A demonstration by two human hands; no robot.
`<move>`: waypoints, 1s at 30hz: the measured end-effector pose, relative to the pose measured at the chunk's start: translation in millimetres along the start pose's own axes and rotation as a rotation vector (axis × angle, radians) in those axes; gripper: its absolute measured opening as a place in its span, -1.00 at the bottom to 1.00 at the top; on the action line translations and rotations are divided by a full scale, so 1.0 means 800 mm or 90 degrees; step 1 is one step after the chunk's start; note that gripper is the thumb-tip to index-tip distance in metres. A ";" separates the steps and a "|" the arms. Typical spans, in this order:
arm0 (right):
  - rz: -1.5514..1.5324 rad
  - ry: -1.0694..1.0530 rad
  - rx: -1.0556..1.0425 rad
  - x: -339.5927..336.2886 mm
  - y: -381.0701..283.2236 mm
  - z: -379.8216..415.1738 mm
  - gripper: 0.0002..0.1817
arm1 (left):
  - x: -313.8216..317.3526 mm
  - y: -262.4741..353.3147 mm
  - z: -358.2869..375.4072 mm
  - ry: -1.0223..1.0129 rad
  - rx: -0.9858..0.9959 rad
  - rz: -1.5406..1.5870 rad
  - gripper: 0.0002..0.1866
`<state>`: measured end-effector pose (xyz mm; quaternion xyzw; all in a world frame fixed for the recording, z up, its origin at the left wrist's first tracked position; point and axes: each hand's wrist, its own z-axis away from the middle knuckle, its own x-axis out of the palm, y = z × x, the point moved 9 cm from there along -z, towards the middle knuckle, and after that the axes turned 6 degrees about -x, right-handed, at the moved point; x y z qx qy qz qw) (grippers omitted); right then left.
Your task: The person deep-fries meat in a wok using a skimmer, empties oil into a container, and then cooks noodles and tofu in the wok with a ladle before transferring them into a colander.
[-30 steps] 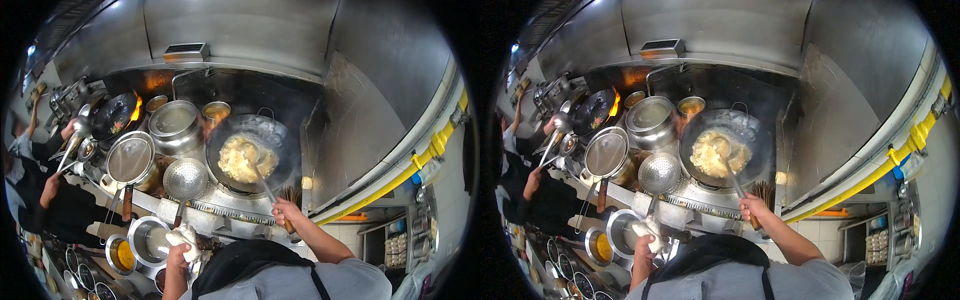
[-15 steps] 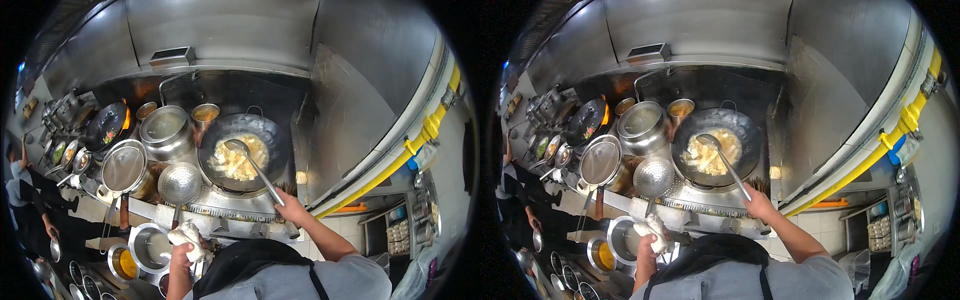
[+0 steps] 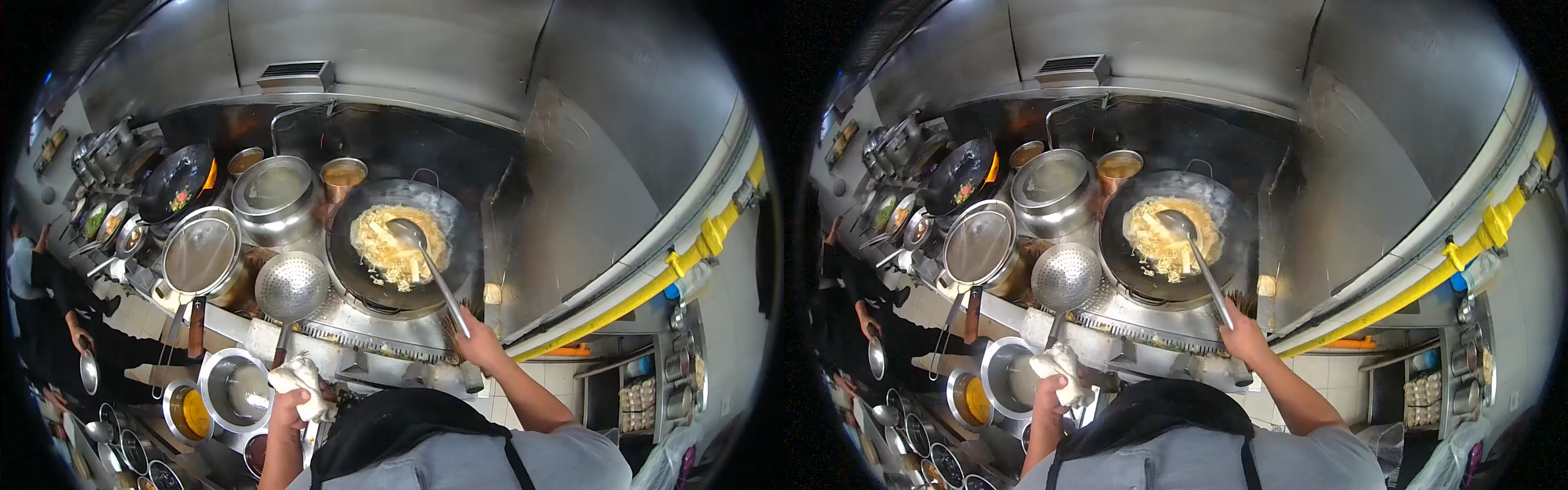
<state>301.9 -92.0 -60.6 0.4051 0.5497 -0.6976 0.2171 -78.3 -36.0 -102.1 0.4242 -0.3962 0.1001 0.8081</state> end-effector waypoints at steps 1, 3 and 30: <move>-0.046 0.001 -0.015 -0.004 0.000 0.012 -0.34 | -0.006 0.002 0.000 0.005 0.016 0.030 -0.45; -0.063 0.005 -0.074 0.000 0.005 0.013 -0.33 | -0.011 0.002 0.002 -0.006 0.017 0.047 -0.44; 0.391 -0.100 -0.032 -0.070 0.010 0.019 -0.31 | -0.006 0.003 -0.019 -0.008 -0.009 -0.008 -0.47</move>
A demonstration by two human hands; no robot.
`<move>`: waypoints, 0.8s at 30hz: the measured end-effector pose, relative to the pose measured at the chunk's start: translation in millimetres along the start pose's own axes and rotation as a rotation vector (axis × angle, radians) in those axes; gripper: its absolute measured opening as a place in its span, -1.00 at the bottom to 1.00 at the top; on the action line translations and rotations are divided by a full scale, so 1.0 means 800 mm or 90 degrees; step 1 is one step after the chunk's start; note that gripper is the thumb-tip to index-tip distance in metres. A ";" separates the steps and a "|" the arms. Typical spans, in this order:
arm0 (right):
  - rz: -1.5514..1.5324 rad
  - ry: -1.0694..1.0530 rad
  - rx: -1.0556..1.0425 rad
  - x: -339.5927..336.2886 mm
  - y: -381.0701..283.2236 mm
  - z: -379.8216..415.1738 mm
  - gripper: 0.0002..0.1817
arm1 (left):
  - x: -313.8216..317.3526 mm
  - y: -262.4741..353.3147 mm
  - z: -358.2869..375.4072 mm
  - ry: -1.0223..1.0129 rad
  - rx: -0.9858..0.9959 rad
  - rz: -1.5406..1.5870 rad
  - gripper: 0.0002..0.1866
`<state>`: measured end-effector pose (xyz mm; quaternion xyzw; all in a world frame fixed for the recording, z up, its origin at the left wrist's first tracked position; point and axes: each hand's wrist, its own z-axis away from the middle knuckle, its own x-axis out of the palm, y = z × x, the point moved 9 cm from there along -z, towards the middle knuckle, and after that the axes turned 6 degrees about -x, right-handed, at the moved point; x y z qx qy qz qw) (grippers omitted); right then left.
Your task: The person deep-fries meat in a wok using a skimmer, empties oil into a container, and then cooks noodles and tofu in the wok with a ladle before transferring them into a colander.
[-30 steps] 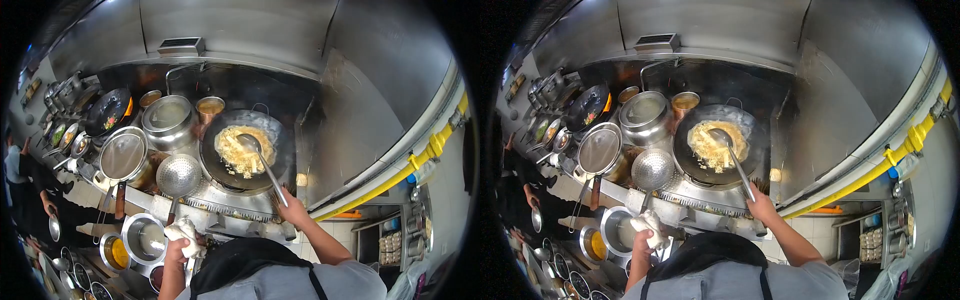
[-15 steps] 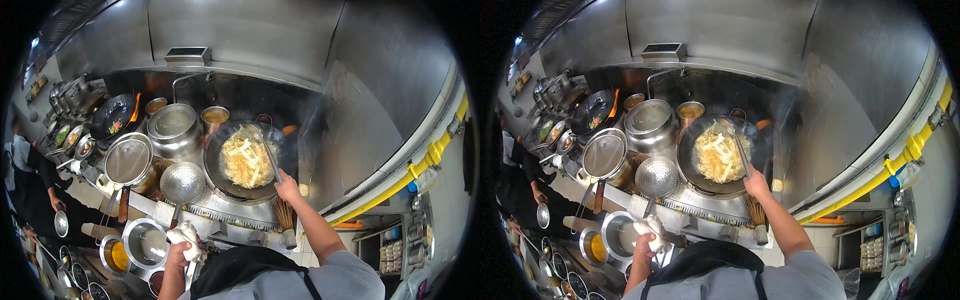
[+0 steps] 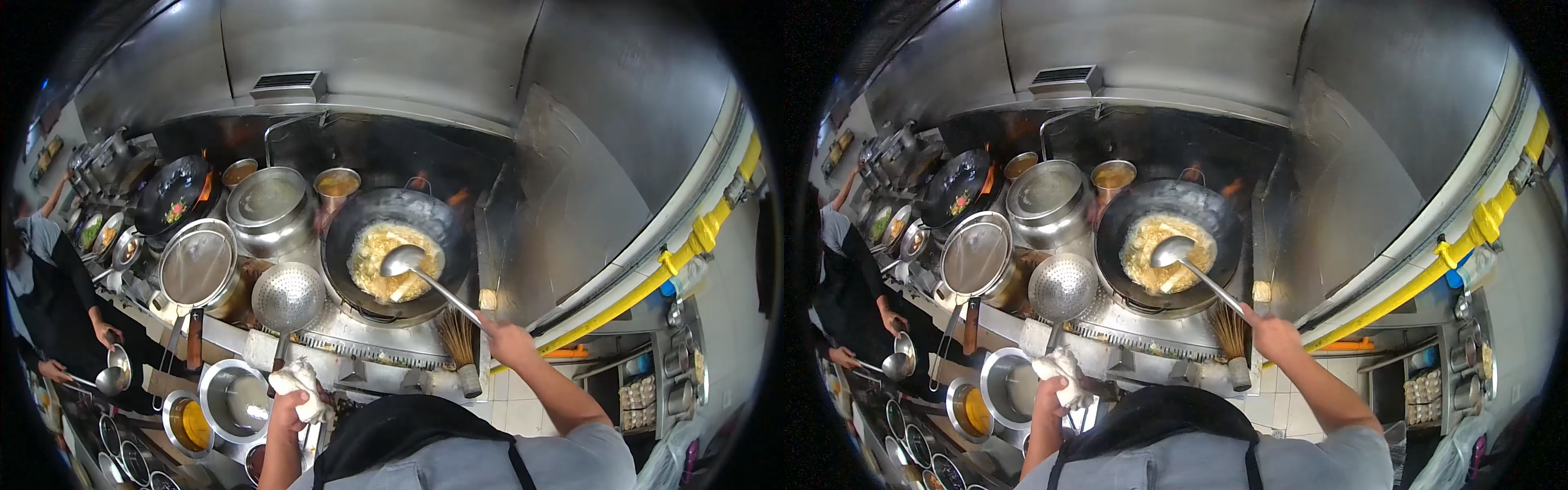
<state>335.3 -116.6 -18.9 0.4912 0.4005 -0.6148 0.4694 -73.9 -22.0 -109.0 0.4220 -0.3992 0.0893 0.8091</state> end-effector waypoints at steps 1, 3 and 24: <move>-0.005 -0.008 0.010 -0.012 0.005 0.026 -0.31 | -0.003 0.001 0.002 0.002 0.008 0.002 -0.47; -0.080 -0.048 0.035 -0.020 0.016 0.071 -0.31 | -0.023 0.000 0.003 0.034 0.023 -0.008 -0.47; -0.948 -0.002 0.174 0.087 -0.078 -0.083 -0.31 | 0.007 -0.017 0.031 0.014 -0.045 0.079 -0.48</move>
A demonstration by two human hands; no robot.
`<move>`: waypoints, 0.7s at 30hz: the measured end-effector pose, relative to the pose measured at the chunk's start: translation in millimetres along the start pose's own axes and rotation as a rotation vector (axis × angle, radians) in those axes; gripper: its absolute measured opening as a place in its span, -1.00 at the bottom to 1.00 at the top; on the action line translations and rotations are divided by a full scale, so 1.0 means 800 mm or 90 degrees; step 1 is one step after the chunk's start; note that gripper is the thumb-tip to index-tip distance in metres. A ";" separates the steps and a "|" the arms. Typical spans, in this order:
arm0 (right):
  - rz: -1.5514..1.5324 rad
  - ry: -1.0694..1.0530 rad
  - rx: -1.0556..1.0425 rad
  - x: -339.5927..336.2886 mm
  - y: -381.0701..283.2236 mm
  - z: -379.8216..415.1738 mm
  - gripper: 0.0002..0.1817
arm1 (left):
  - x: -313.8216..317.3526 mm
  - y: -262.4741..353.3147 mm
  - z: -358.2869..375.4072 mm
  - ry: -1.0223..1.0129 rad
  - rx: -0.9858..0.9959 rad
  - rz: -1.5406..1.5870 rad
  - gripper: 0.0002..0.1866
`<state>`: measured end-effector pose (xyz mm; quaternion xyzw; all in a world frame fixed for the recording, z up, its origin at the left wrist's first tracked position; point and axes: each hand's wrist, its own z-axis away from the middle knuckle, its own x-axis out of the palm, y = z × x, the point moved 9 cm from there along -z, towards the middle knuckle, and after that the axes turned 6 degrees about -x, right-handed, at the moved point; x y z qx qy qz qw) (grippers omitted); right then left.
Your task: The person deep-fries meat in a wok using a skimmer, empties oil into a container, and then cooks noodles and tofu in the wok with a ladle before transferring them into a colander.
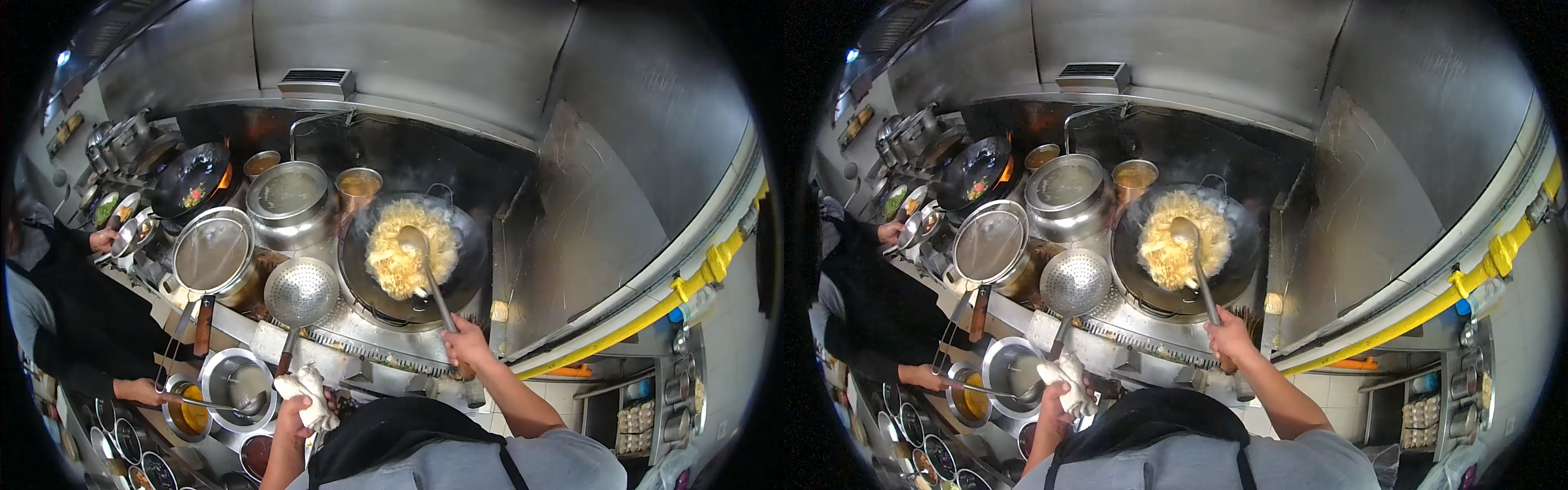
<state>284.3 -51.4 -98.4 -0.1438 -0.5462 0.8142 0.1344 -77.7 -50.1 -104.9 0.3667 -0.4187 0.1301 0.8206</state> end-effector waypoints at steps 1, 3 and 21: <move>-0.106 -0.060 0.049 0.004 0.002 0.003 -0.30 | -0.003 0.000 -0.002 0.007 -0.002 0.003 -0.47; -0.158 -0.086 0.074 0.000 -0.006 0.001 -0.28 | -0.008 -0.002 -0.003 0.023 -0.007 0.013 -0.47; -0.834 -0.321 0.359 0.039 0.031 0.079 -0.74 | 0.003 0.021 -0.019 -0.033 0.010 0.001 -0.47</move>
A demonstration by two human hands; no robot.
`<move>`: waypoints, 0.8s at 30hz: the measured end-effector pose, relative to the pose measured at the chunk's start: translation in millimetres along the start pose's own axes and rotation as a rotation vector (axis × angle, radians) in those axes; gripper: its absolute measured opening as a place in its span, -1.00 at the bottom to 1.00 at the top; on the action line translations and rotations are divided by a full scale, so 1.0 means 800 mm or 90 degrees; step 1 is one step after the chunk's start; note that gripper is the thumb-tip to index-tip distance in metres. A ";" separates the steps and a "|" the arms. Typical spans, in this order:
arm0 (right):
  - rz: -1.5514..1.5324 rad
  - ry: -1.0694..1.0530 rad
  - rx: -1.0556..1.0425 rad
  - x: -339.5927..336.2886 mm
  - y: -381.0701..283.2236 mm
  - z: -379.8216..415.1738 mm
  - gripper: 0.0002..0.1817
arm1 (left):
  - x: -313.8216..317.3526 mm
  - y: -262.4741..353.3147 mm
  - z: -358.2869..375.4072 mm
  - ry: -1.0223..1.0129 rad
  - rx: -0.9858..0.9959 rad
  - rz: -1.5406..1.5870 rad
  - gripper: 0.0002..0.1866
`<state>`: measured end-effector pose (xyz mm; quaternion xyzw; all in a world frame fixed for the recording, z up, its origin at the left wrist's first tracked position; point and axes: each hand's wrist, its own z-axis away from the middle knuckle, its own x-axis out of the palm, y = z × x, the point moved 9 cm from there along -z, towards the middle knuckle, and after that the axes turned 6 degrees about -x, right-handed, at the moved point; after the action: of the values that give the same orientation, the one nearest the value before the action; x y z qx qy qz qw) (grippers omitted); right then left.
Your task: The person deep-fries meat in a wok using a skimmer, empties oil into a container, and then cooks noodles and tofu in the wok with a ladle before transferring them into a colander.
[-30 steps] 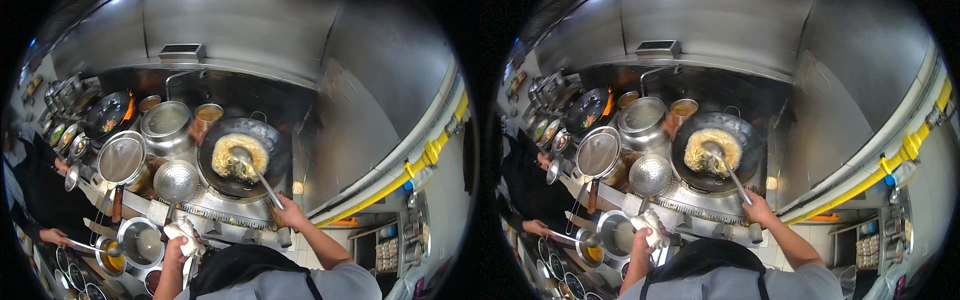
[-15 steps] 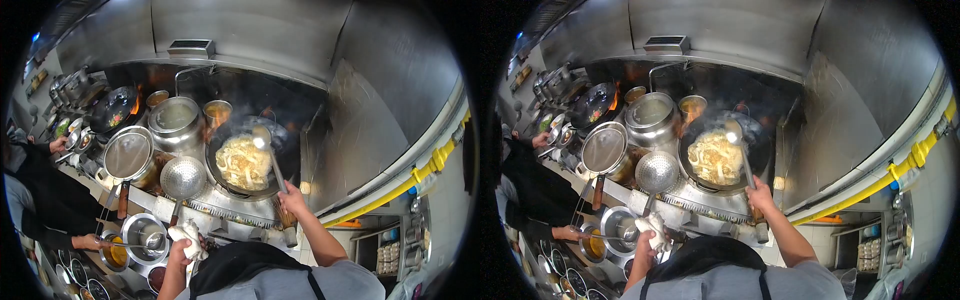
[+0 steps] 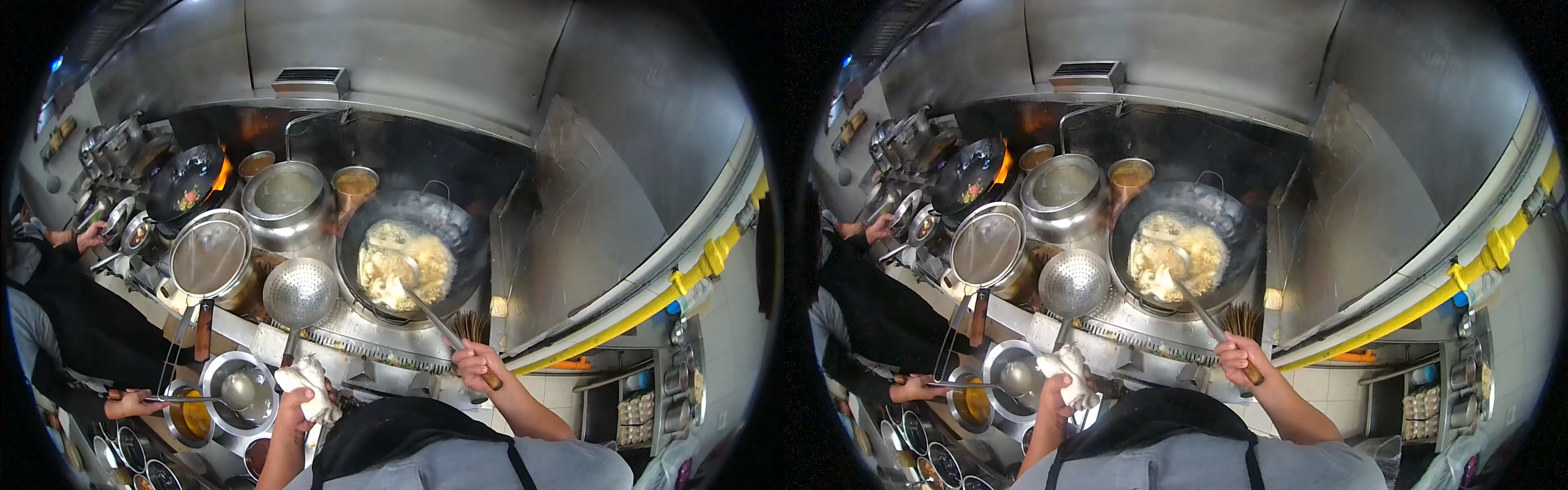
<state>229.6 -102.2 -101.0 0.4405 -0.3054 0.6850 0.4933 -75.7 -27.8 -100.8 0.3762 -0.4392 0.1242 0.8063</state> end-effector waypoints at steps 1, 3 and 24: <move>-0.057 -0.021 0.015 0.006 0.004 0.005 -0.74 | 0.001 0.000 -0.001 -0.001 0.000 -0.001 -0.47; -0.118 -0.043 0.026 0.006 0.000 0.007 -0.73 | 0.003 -0.002 -0.002 -0.002 -0.007 -0.005 -0.46; 1.591 0.311 -0.235 0.071 -0.079 0.155 -0.32 | 0.003 -0.016 -0.007 0.024 -0.004 -0.022 -0.50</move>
<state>319.6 -164.5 1.9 -0.3536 -0.5010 0.6904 -0.3839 -64.2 -33.0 -106.5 0.3787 -0.4179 0.1160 0.8176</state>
